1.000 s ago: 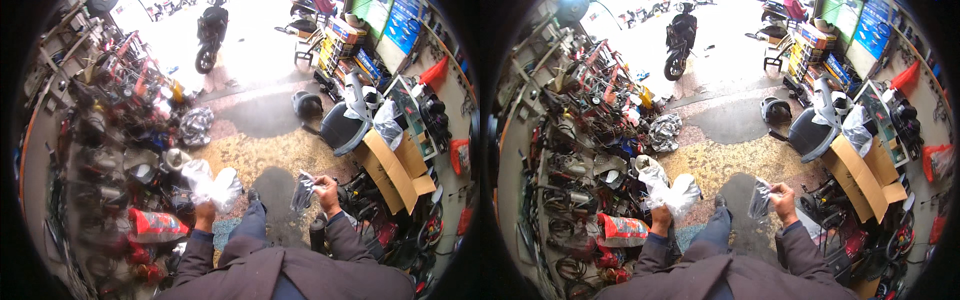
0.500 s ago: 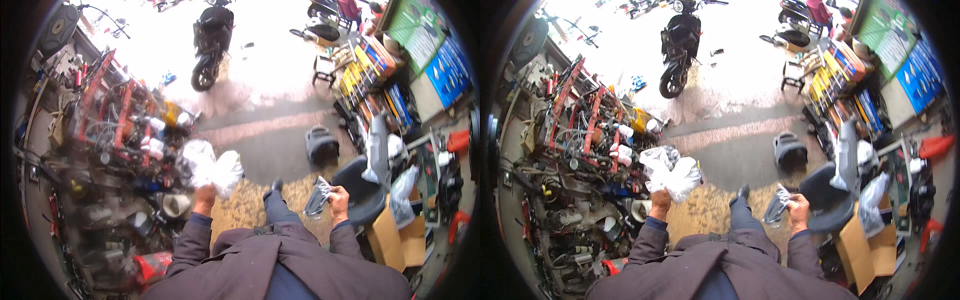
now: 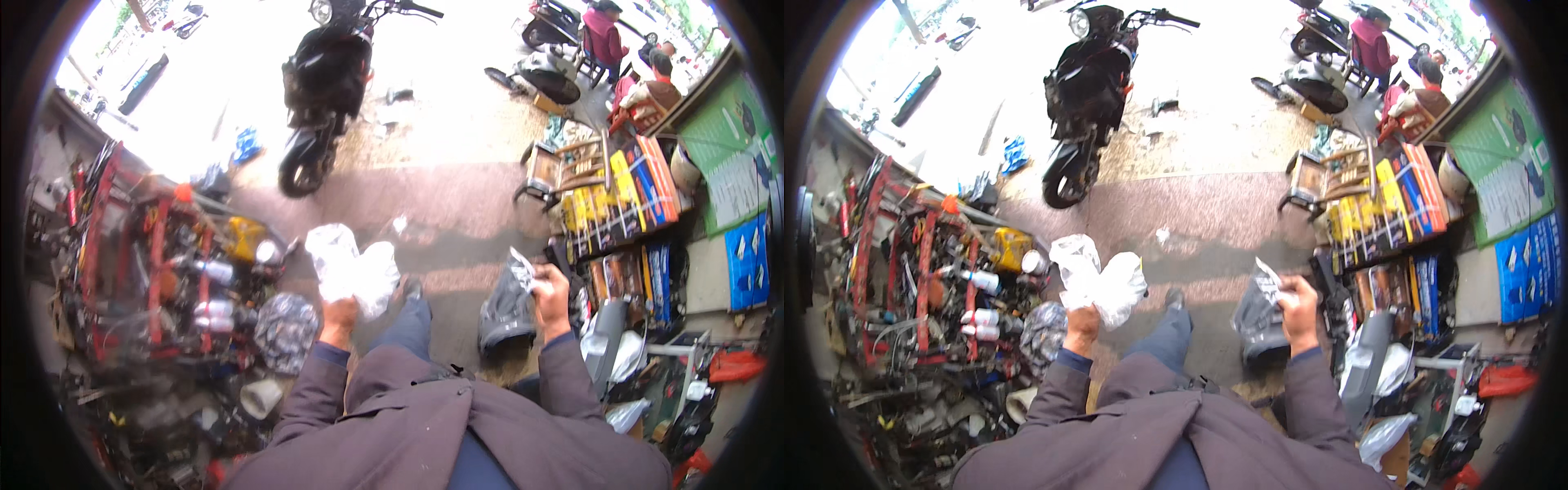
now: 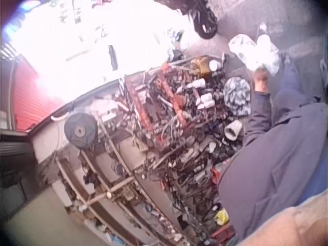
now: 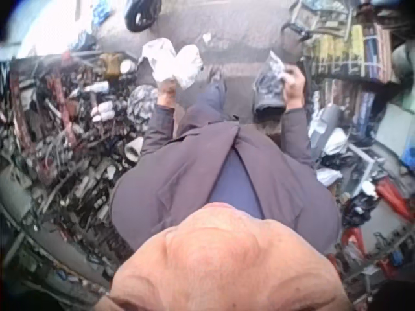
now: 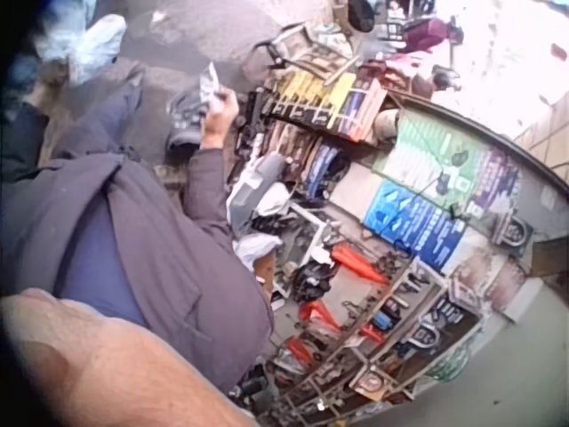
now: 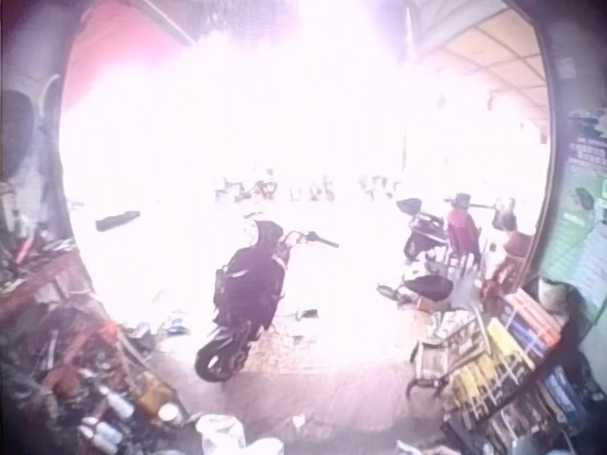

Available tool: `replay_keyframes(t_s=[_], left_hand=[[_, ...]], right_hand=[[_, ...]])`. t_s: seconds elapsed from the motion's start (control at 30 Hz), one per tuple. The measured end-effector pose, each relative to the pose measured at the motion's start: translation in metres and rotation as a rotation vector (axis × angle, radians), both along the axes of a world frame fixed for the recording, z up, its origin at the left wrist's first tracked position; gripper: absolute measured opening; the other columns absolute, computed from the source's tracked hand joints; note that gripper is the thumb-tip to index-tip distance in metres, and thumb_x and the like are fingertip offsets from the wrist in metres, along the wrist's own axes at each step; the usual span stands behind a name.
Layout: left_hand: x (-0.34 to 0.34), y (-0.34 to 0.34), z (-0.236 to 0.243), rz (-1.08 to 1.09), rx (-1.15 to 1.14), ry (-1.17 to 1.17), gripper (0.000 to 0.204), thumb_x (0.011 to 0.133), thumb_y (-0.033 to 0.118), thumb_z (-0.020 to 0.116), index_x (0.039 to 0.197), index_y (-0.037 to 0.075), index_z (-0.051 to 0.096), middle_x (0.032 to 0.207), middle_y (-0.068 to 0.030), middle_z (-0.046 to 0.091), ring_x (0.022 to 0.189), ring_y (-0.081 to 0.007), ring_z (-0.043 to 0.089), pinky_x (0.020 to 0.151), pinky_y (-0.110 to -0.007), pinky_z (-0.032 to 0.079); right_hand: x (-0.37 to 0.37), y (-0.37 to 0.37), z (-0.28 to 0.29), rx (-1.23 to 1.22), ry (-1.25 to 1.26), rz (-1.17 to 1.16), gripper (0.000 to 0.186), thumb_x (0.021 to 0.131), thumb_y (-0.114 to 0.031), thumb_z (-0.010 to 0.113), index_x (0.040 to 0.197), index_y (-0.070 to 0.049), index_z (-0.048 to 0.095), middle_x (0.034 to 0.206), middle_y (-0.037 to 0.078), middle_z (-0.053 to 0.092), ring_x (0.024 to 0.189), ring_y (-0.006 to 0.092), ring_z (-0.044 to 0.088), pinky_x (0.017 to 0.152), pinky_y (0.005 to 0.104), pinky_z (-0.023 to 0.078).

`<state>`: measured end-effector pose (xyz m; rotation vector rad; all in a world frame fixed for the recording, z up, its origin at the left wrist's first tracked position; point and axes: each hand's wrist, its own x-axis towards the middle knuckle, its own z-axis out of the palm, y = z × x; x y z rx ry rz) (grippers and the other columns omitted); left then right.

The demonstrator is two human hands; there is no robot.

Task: The person removes the scooter seat, adjusts the battery and wires, retrieves a plastic bag of parts from a box, and handles the parts near the open battery compartment.

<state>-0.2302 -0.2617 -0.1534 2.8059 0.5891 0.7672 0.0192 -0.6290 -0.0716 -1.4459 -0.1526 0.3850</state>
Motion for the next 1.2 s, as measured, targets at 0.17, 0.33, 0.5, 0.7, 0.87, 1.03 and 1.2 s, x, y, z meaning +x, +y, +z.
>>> replay_keyframes(t_s=[0.17,0.33,0.5,0.7,0.87,1.03,1.2], left_hand=[[0.186,0.05,0.003,0.041,-0.871,-0.394,0.014,0.079,-0.004,0.053,0.086,-0.001,0.065,0.077,-0.0109,0.065,0.067,-0.0212,0.06,0.062,-0.031,0.049],[0.342,0.09,0.026,0.031,-0.878,-0.4,0.014,0.077,-0.004,0.054,0.084,-0.002,0.066,0.074,-0.0111,0.067,0.065,-0.0227,0.063,0.062,-0.032,0.05],[0.487,0.118,0.004,0.017,-0.749,-0.29,0.015,0.077,-0.002,0.055,0.085,-0.002,0.067,0.076,-0.012,0.069,0.069,-0.025,0.066,0.066,-0.034,0.053],[0.654,0.132,-0.033,0.15,-0.936,-0.23,0.015,0.078,0.003,0.058,0.09,0.001,0.067,0.086,-0.0082,0.072,0.077,-0.0235,0.068,0.073,-0.034,0.053],[0.755,0.151,-0.087,0.344,-1.202,-0.107,0.039,0.074,0.01,0.065,0.11,-0.002,0.057,0.105,-0.0114,0.068,0.107,-0.0207,0.06,0.099,-0.038,0.043],[0.848,0.176,-0.109,0.53,-1.141,-0.215,0.035,0.075,0.007,0.065,0.108,-0.003,0.06,0.1,-0.0108,0.069,0.096,-0.02,0.064,0.09,-0.035,0.049],[0.928,0.22,-0.099,0.497,-1.057,-0.559,0.019,0.083,0.006,0.054,0.094,-0.003,0.068,0.085,-0.0089,0.072,0.077,-0.0155,0.067,0.07,-0.032,0.053]], right_hand=[[0.135,0.024,-0.006,-0.003,0.21,-0.216,0.02,0.073,0.011,0.054,0.088,0.001,0.061,0.086,0.007,0.064,0.068,0.0113,0.057,0.06,0.0219,0.044],[0.284,0.06,-0.003,0.057,0.193,-0.21,0.017,0.074,0.01,0.053,0.087,0.0,0.059,0.09,0.008,0.064,0.077,0.0143,0.06,0.069,0.0239,0.047],[0.458,0.119,-0.037,0.023,0.256,-0.111,0.016,0.075,0.008,0.053,0.088,0.001,0.059,0.089,0.008,0.065,0.074,0.0142,0.06,0.066,0.0237,0.047],[0.681,0.229,-0.035,-0.073,0.235,0.125,0.017,0.077,0.008,0.054,0.09,-0.001,0.061,0.079,0.001,0.06,0.062,0.0062,0.05,0.057,0.0192,0.04],[0.818,0.336,-0.001,-0.011,0.227,0.302,0.017,0.078,0.009,0.054,0.091,0.001,0.06,0.094,0.007,0.064,0.066,0.0053,0.05,0.058,0.0176,0.039],[0.908,0.426,-0.019,0.03,0.222,0.434,0.018,0.077,0.012,0.053,0.086,-0.002,0.062,0.084,0.001,0.061,0.063,0.0044,0.046,0.057,0.0185,0.035],[0.984,0.493,-0.048,-0.038,0.32,0.519,0.019,0.075,0.013,0.054,0.089,0.0,0.06,0.098,0.01,0.066,0.069,0.009,0.054,0.062,0.0199,0.042]])
